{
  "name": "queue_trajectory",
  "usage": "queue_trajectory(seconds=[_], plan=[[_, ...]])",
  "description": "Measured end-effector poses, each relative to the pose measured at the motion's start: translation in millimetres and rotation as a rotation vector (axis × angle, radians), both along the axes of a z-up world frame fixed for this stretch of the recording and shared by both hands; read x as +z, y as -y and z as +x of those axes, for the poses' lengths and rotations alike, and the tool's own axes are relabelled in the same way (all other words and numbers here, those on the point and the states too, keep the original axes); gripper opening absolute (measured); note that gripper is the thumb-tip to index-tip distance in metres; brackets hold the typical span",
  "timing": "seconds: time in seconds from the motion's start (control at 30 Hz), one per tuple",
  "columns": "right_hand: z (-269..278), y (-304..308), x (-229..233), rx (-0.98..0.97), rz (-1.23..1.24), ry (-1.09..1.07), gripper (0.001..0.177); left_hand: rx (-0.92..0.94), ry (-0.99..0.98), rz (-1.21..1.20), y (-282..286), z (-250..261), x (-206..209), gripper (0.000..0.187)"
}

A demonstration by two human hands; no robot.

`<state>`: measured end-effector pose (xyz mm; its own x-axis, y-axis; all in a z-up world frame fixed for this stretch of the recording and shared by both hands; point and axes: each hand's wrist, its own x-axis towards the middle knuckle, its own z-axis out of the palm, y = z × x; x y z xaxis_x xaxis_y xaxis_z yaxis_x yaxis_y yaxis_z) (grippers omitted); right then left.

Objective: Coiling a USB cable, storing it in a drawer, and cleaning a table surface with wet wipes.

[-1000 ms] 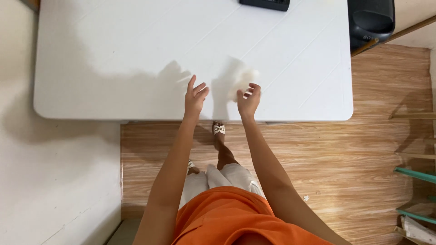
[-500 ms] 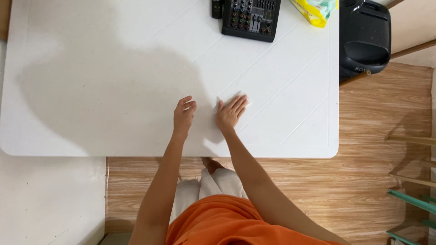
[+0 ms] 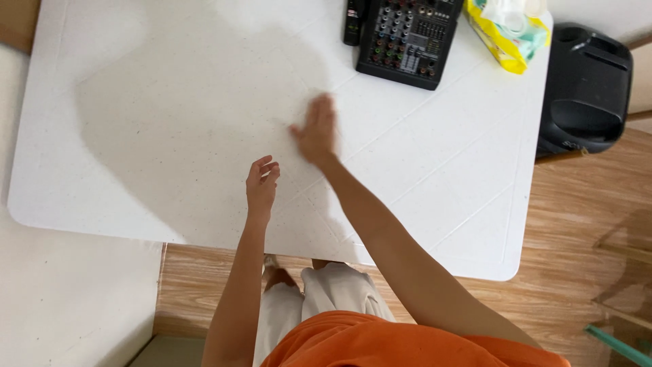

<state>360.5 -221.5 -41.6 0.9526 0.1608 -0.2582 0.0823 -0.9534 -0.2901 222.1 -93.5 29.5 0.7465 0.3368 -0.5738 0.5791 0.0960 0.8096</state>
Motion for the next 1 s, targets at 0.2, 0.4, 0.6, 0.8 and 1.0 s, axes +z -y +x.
queue_trajectory(seconds=[0.2, 0.4, 0.6, 0.8, 1.0], plan=[[-21, -10, 9, 0.194, 0.121, 0.006, 0.089, 0.029, 0.099, 0.009, -12, 7, 1, 0.037], [-53, 7, 0, -0.287, 0.153, -0.114, 0.084, 0.045, 0.128, 0.008, -21, 36, -2, 0.035], [-38, -21, -38, -0.516, 0.464, 0.003, 0.083, -0.011, 0.144, -0.085, -37, 70, -7, 0.035], [23, -22, -38, -0.391, 0.057, 0.109, 0.096, -0.083, 0.014, -0.043, -67, 100, -7, 0.036], [114, -23, -35, -0.227, -0.056, 0.153, 0.096, -0.095, 0.095, -0.107, -98, 114, -38, 0.040]])
